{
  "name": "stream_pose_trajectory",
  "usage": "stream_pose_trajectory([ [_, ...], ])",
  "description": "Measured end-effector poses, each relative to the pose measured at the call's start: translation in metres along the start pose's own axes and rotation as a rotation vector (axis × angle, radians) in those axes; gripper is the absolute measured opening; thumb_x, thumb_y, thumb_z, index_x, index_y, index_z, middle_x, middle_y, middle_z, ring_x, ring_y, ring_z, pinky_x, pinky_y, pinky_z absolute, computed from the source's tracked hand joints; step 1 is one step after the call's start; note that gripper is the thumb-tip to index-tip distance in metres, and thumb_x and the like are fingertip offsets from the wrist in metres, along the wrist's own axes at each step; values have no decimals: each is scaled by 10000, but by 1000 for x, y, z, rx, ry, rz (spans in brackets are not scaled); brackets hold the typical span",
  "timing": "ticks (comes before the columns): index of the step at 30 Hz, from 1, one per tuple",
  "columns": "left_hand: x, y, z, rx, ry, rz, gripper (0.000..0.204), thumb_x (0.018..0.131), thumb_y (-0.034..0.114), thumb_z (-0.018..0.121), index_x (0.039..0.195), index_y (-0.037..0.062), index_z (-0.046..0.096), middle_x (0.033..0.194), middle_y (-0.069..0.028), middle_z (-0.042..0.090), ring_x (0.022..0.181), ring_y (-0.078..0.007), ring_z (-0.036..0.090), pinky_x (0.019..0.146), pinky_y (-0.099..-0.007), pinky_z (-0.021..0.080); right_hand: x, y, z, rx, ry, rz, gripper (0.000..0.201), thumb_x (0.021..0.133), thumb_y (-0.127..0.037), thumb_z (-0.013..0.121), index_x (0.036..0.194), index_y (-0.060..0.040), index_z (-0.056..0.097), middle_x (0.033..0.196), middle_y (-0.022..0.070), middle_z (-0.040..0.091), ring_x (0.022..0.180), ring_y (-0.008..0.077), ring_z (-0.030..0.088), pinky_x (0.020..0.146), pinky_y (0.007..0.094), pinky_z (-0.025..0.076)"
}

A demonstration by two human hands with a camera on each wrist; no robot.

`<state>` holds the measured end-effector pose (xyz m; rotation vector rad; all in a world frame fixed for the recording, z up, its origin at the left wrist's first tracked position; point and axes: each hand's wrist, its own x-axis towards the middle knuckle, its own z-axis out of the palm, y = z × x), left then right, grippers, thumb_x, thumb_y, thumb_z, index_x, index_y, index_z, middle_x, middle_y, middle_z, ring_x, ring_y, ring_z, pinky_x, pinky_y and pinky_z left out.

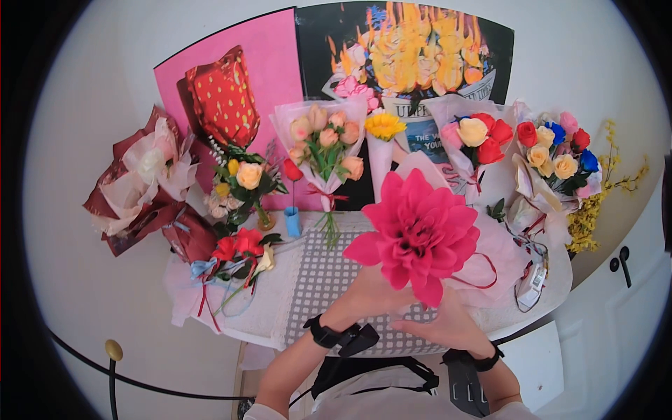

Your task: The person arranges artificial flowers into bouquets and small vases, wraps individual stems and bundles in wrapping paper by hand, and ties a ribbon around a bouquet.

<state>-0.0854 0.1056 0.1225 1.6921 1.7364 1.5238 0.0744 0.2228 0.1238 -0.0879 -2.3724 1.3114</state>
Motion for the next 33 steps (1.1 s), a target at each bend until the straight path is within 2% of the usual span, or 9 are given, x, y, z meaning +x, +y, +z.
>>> stream_pose_trajectory([
  [5, 73, -31, 7, -498, 93, -90, 725, 787, 328, 936, 1332, 13, 577, 1216, -72, 669, 1063, -170, 643, 955, -347, 540, 36, 39, 4, -25, -4, 134, 368, 853, -148, 862, 1127, 19, 680, 889, 71, 698, 730, 157, 641, 671, 310, 513],
  [8, 99, -27, 1, -486, 128, -108, 641, 789, 242, 941, 1273, 10, 589, 1150, -49, 673, 1032, -131, 648, 908, -324, 551, 66, 76, 0, 137, 27, 80, 201, 933, -48, 762, 1109, 13, 688, 966, 38, 738, 892, 98, 696, 773, 286, 564],
  [9, 108, -36, 2, -409, 228, -80, 524, 809, 151, 920, 1227, 39, 624, 1087, -21, 692, 1000, -114, 661, 873, -314, 557, 75, 80, -4, 130, 28, 88, 201, 933, -48, 762, 1109, 13, 688, 966, 38, 738, 892, 98, 696, 773, 286, 564],
  [11, 126, -55, -3, -396, 58, -180, 771, 779, 263, 952, 1364, -6, 528, 1228, -80, 654, 1102, -146, 624, 986, -337, 528, 93, 85, -11, 227, 81, 116, 220, 928, -37, 761, 1131, 19, 697, 997, 63, 752, 916, 130, 711, 797, 306, 571],
  [18, 150, -97, 24, -465, 321, 46, 742, 793, 136, 910, 1411, 4, 523, 1248, -73, 656, 1104, -150, 634, 978, -328, 528, 134, 122, -21, 98, 219, -19, 399, 881, -21, 771, 1234, 87, 619, 1102, 153, 745, 1024, 212, 718, 863, 373, 569],
  [20, 153, -107, 29, -426, 369, 77, 697, 804, 115, 901, 1390, 3, 541, 1208, -55, 665, 1047, -132, 648, 944, -312, 540, 139, 140, -27, -21, 122, 0, 619, 879, -48, 788, 1425, 44, 511, 1261, 127, 699, 1055, 174, 684, 850, 357, 566],
  [23, 156, -107, 27, -399, 363, 22, 688, 787, 94, 866, 1387, -7, 545, 1290, -108, 659, 1157, -180, 634, 1006, -344, 516, 134, 118, -41, -106, -1, 200, 617, 851, -72, 816, 1393, 30, 541, 1248, 123, 691, 979, 192, 674, 804, 358, 559],
  [27, 154, -87, 16, -276, 446, 20, 580, 786, 95, 855, 1295, -11, 597, 1125, -122, 734, 1028, -197, 698, 934, -362, 546, 107, 62, -64, -384, 94, 182, 512, 839, -116, 839, 1276, 13, 607, 1090, 154, 695, 933, 264, 682, 816, 349, 541],
  [33, 158, -89, 23, -55, 616, 149, 472, 791, 81, 825, 1202, -20, 617, 1004, -201, 741, 898, -363, 744, 813, -412, 572, 104, -25, -85, -615, 510, -298, 562, 785, -127, 883, 1267, -21, 615, 1249, 166, 623, 1056, 311, 637, 855, 415, 534],
])
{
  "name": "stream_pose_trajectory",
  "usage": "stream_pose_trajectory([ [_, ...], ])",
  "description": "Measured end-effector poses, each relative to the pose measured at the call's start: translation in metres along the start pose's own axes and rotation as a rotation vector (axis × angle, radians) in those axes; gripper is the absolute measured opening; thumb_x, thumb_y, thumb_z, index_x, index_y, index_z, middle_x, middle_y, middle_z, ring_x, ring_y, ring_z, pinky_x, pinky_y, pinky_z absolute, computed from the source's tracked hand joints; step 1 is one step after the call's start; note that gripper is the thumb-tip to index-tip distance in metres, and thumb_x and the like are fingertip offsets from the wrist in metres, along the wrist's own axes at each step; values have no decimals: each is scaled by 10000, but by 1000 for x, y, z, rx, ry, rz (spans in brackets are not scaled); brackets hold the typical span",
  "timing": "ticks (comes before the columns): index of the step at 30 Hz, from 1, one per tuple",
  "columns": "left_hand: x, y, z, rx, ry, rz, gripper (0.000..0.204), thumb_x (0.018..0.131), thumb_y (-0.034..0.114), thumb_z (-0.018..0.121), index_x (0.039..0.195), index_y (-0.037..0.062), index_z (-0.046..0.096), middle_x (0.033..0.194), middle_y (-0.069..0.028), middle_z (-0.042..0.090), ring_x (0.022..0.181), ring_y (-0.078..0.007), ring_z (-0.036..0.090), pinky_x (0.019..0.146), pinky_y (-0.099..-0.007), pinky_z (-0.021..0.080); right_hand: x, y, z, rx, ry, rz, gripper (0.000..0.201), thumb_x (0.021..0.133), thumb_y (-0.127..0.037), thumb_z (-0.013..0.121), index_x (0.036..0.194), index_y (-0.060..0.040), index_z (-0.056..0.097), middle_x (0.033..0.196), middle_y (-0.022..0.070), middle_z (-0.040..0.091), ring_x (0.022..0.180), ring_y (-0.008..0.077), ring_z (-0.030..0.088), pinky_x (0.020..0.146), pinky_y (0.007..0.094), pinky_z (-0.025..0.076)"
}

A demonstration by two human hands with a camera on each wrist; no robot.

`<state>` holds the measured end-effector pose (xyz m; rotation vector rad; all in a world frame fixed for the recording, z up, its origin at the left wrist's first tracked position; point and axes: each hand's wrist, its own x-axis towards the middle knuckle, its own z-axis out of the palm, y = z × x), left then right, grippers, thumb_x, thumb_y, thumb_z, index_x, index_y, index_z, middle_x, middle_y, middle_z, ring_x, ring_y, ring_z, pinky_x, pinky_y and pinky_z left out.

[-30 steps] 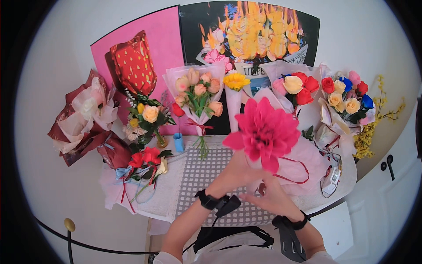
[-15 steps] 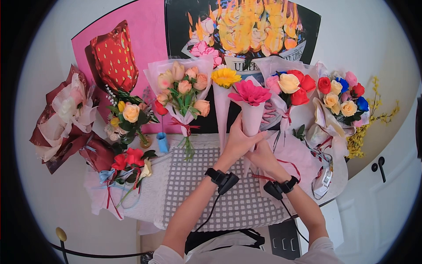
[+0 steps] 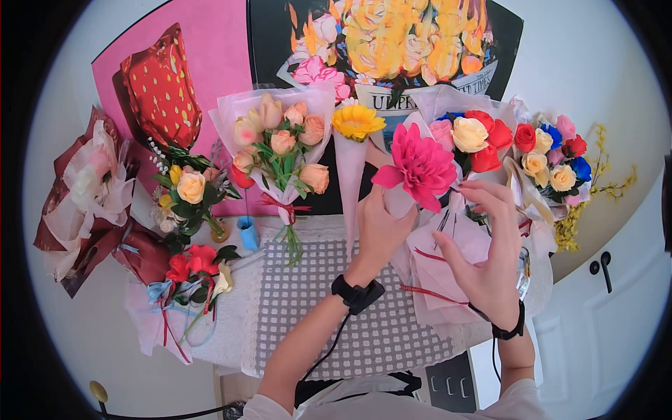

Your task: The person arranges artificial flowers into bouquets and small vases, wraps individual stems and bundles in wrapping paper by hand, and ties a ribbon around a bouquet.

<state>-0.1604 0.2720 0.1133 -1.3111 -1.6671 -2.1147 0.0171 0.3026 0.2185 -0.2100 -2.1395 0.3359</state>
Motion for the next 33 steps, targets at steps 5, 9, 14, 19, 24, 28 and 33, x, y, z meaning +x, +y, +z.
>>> stream_pose_trajectory([
  [5, -8, -4, 4, 81, 23, -25, 463, 784, 78, 831, 1178, -15, 608, 967, -219, 723, 856, -423, 733, 716, -426, 577, 22, -22, 7, -190, 51, -296, 479, 734, -110, 886, 1161, -47, 676, 1183, 119, 637, 1041, 335, 627, 847, 429, 514],
  [9, -10, -2, 7, 53, 83, -3, 493, 761, 60, 833, 1188, -12, 597, 944, -221, 716, 858, -424, 736, 682, -432, 579, 33, -12, 16, -240, -19, -283, 406, 712, -125, 884, 1065, -60, 695, 1098, 101, 641, 991, 313, 624, 823, 430, 511],
  [14, -10, -2, 7, 40, 114, 85, 504, 763, 65, 836, 1202, -2, 597, 964, -238, 719, 862, -430, 734, 683, -440, 585, 45, -28, 14, -190, 3, -302, 390, 707, -114, 881, 1044, -70, 690, 1050, 85, 635, 943, 305, 633, 816, 429, 514],
  [19, -9, 12, 8, 14, 127, 110, 481, 768, 39, 827, 1194, 15, 605, 963, -236, 721, 883, -442, 731, 697, -440, 588, 45, -25, 21, -255, 12, -333, 335, 736, -79, 862, 1014, -55, 678, 1015, 77, 634, 923, 317, 653, 790, 436, 529],
  [24, -11, 16, 7, 29, 158, 97, 437, 780, 28, 838, 1150, 0, 607, 952, -190, 722, 872, -358, 748, 741, -403, 584, 46, -26, 21, -22, 104, -187, 222, 816, 69, 772, 984, 6, 642, 926, 106, 616, 762, 264, 655, 647, 335, 516],
  [28, -9, 24, 3, 17, 203, 162, 439, 744, -9, 816, 1122, -3, 593, 926, -219, 712, 860, -420, 738, 708, -435, 587, 49, -32, 17, -66, 162, -182, 216, 830, 83, 766, 989, 17, 635, 854, 94, 600, 681, 204, 652, 605, 305, 501],
  [33, -11, 17, 4, 54, 187, 134, 448, 786, 25, 856, 1163, -15, 615, 980, -180, 727, 912, -334, 759, 779, -381, 586, 46, -46, 22, -162, 185, -93, 181, 835, 59, 762, 958, 2, 642, 859, 91, 614, 658, 230, 658, 579, 332, 508],
])
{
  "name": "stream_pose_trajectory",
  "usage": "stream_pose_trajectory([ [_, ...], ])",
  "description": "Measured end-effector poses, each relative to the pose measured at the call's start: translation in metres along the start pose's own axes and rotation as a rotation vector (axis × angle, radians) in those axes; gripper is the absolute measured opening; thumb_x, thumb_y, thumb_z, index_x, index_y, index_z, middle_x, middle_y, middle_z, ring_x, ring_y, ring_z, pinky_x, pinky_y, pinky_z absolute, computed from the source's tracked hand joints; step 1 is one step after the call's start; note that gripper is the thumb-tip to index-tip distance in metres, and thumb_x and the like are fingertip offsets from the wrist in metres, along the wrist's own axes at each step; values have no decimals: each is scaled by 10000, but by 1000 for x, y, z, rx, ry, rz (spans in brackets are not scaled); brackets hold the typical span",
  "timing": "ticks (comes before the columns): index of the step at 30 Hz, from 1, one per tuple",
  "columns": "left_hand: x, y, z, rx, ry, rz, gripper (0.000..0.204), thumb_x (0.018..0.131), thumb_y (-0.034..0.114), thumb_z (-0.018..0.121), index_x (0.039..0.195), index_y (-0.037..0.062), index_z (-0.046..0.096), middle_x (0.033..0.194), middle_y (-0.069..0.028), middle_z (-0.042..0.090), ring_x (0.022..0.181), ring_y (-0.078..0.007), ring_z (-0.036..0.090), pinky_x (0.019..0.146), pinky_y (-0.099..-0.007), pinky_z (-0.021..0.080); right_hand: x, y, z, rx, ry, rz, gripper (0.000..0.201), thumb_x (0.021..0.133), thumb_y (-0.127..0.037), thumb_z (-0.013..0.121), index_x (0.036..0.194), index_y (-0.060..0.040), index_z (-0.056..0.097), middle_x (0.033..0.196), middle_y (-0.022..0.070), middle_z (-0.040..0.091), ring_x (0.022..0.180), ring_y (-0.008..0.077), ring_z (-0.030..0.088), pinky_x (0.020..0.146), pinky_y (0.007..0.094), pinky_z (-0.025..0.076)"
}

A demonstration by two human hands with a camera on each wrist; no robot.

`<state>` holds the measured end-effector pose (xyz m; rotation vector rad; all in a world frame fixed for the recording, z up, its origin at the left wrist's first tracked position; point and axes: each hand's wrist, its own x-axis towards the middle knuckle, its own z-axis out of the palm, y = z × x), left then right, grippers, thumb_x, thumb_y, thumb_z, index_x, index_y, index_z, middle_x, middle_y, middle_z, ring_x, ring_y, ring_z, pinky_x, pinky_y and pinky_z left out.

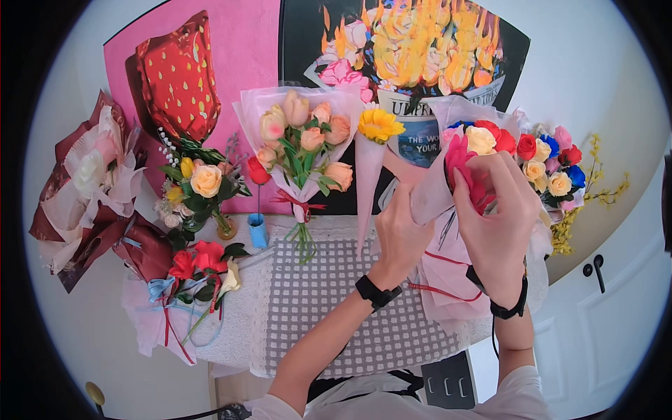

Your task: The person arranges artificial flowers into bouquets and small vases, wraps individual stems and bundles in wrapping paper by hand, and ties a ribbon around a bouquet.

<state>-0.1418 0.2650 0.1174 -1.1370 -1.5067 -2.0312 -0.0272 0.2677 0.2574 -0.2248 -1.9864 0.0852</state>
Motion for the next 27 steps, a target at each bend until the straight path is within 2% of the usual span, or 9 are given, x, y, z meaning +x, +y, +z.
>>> stream_pose_trajectory([
  [4, 0, 6, 0, 39, 17, 66, 447, 735, -29, 800, 1131, 20, 598, 890, -206, 709, 842, -429, 730, 673, -455, 576, 2, -4, 2, -156, -37, -42, 149, 846, 32, 754, 943, -9, 648, 851, 99, 627, 656, 264, 661, 576, 353, 515],
  [8, -3, 11, 0, 60, -27, 48, 463, 743, -9, 815, 1152, 19, 599, 888, -206, 712, 828, -432, 727, 661, -466, 571, 10, 0, -6, -75, -146, -40, 170, 850, 37, 753, 980, 0, 651, 836, 101, 653, 659, 236, 672, 584, 334, 521],
  [11, -5, 9, 4, 33, -14, 43, 478, 755, 20, 837, 1169, 10, 599, 901, -208, 719, 818, -428, 733, 666, -460, 579, 14, -8, -13, 150, -206, 125, 193, 852, 36, 758, 1014, 9, 655, 837, 104, 683, 684, 202, 685, 607, 309, 531],
  [14, -6, 10, 6, -1, -52, -14, 535, 780, 141, 901, 1188, 5, 582, 957, -200, 722, 857, -362, 758, 719, -399, 583, 11, -10, -16, 207, -169, 159, 178, 861, 37, 765, 1021, 20, 690, 840, 45, 694, 669, 123, 637, 614, 258, 495],
  [17, -5, 16, 5, -18, -17, 29, 498, 772, 95, 873, 1175, -3, 598, 932, -211, 733, 813, -410, 748, 680, -446, 592, 1, -1, -15, 174, -219, 75, 240, 852, 43, 765, 1078, 11, 691, 890, 57, 698, 713, 140, 660, 645, 259, 517],
  [20, -7, 18, 5, -4, -73, -10, 508, 782, 110, 866, 1196, -5, 596, 940, -211, 733, 824, -408, 749, 694, -447, 593, -11, -1, -8, 36, -145, -36, 369, 798, -64, 840, 1130, -19, 684, 1129, 129, 683, 978, 310, 684, 817, 405, 563],
  [23, -5, 14, 4, -58, -93, 20, 490, 796, 86, 842, 1212, 1, 598, 956, -212, 734, 861, -413, 748, 729, -429, 594, -18, -6, -18, 38, -5, -94, 473, 776, -80, 873, 1197, -27, 664, 1250, 168, 640, 1107, 350, 648, 911, 430, 545],
  [24, -2, 12, 4, -127, -136, -16, 471, 800, 73, 831, 1206, 1, 602, 954, -208, 733, 874, -374, 758, 749, -414, 591, -25, -7, -27, 13, -38, -64, 630, 761, -103, 901, 1320, -43, 617, 1382, 195, 563, 1202, 378, 598, 971, 445, 521],
  [27, 7, -3, 4, -273, -228, -102, 454, 804, 53, 823, 1202, -3, 613, 971, -178, 742, 912, -283, 761, 800, -377, 582, -48, -1, -25, 23, 36, -48, 709, 772, -107, 902, 1400, -57, 577, 1431, 195, 526, 1244, 363, 575, 995, 438, 503],
])
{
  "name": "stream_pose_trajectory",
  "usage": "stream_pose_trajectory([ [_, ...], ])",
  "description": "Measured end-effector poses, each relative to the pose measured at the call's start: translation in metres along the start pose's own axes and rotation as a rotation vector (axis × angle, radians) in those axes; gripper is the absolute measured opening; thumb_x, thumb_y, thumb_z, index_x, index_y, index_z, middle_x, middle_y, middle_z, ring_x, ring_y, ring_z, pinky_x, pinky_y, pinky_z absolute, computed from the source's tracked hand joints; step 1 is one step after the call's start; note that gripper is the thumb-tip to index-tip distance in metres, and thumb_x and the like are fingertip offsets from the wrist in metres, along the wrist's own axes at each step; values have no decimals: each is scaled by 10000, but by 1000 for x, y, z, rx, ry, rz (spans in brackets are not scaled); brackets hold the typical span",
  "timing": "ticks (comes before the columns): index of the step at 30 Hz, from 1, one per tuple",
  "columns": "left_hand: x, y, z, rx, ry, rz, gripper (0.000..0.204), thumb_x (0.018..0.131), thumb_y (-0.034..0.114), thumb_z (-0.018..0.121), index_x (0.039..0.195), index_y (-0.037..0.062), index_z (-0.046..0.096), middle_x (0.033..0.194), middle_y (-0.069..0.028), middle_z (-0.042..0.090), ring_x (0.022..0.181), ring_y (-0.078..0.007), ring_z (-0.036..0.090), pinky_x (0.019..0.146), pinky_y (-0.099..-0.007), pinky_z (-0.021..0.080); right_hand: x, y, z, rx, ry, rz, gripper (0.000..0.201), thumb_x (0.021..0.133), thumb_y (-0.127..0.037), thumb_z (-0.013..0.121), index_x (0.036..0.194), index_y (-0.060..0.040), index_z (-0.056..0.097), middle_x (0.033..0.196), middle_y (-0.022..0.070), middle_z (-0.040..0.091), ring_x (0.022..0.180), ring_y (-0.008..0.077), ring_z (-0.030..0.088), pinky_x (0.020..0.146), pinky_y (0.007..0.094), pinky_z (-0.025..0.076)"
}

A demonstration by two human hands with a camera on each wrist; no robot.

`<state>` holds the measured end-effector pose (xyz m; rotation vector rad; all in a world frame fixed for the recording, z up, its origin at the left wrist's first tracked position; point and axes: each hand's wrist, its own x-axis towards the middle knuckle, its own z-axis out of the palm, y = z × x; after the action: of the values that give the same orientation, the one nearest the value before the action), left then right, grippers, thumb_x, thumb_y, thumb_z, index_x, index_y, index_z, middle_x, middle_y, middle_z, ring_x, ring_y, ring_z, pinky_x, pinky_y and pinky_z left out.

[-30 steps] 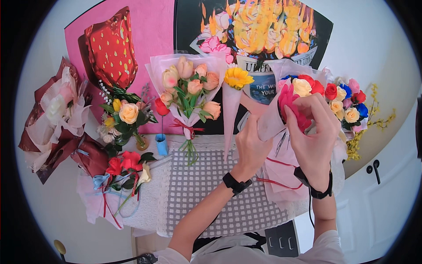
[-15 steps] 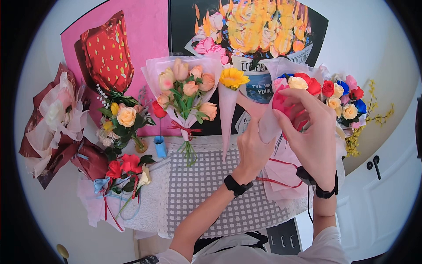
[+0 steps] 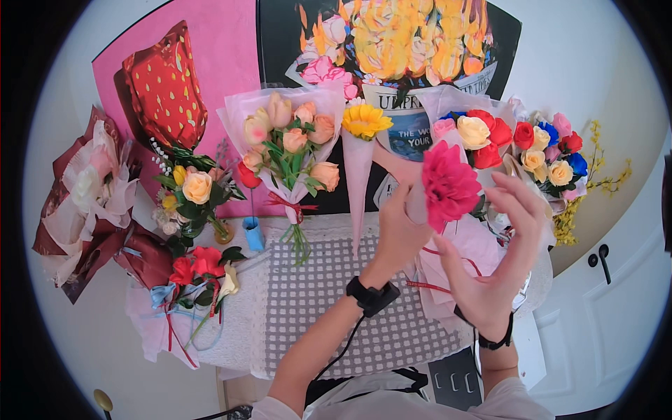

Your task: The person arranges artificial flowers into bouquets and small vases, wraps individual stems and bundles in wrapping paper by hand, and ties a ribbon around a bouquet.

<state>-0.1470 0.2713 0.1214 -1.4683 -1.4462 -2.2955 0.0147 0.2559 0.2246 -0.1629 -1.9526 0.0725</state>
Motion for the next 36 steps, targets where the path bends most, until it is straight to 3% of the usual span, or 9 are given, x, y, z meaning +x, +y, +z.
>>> stream_pose_trajectory([
  [4, 7, -4, -15, -137, -155, -137, 473, 814, 48, 838, 1234, -10, 627, 1080, -104, 750, 1007, -171, 717, 897, -333, 566, -12, 15, 14, -13, -78, 61, 767, 763, -97, 902, 1444, -64, 551, 1482, 206, 499, 1319, 383, 509, 1065, 479, 438],
  [5, 9, 4, -18, -77, -186, -112, 488, 836, 44, 835, 1274, -4, 626, 1186, -81, 733, 1078, -180, 704, 959, -328, 552, -10, 19, 18, 65, -88, 92, 736, 751, -78, 892, 1420, -78, 586, 1510, 205, 489, 1338, 397, 490, 1076, 496, 425],
  [8, 8, 9, -23, -179, -252, -282, 497, 844, 48, 840, 1290, 1, 624, 1231, -88, 719, 1117, -173, 691, 985, -336, 548, -1, 35, 21, 1, -141, 30, 668, 704, -23, 888, 1328, -93, 662, 1483, 171, 526, 1359, 366, 496, 1062, 470, 459],
  [11, 4, 1, -24, -196, -276, -318, 524, 841, 63, 855, 1305, 6, 618, 1238, -71, 719, 1128, -171, 690, 991, -340, 549, 8, 47, 21, 7, -166, -30, 553, 669, 17, 855, 1197, -88, 728, 1457, 155, 564, 1313, 358, 524, 1032, 453, 464],
  [15, 4, 6, -23, -164, -278, -222, 501, 843, 71, 856, 1288, 12, 634, 1231, -76, 723, 1129, -170, 689, 990, -336, 548, 19, 62, 18, 39, -227, -158, 394, 669, 13, 795, 1053, -32, 719, 1334, 152, 619, 1178, 380, 588, 957, 466, 516],
  [17, 5, 2, -21, -78, -288, -79, 432, 857, 71, 841, 1246, 11, 662, 1175, -74, 740, 1085, -165, 702, 972, -336, 555, 25, 66, 16, 75, -242, -174, 357, 680, 24, 786, 1026, -30, 710, 1280, 131, 639, 1137, 364, 600, 946, 455, 517],
  [24, 1, -1, -15, -74, -235, -66, 365, 869, 79, 827, 1195, -2, 686, 1074, -58, 760, 956, -139, 713, 871, -317, 574, 35, 78, 16, 219, -366, -252, 263, 698, 31, 758, 931, -27, 651, 1024, 74, 654, 944, 303, 610, 821, 411, 487],
  [31, -8, -17, -7, -136, -123, -103, 353, 837, 56, 828, 1144, -25, 673, 1015, -68, 765, 906, -117, 704, 828, -291, 564, 38, 65, 7, 106, -394, -278, 276, 698, 22, 752, 936, -36, 626, 982, 81, 627, 918, 300, 604, 764, 408, 455],
  [36, -7, -7, 0, -92, -50, -133, 380, 817, 51, 834, 1150, -27, 668, 997, -93, 774, 890, -139, 725, 834, -307, 567, 32, 62, 7, 51, -302, -181, 287, 707, 34, 757, 954, -27, 624, 995, 105, 633, 886, 336, 622, 748, 420, 474],
])
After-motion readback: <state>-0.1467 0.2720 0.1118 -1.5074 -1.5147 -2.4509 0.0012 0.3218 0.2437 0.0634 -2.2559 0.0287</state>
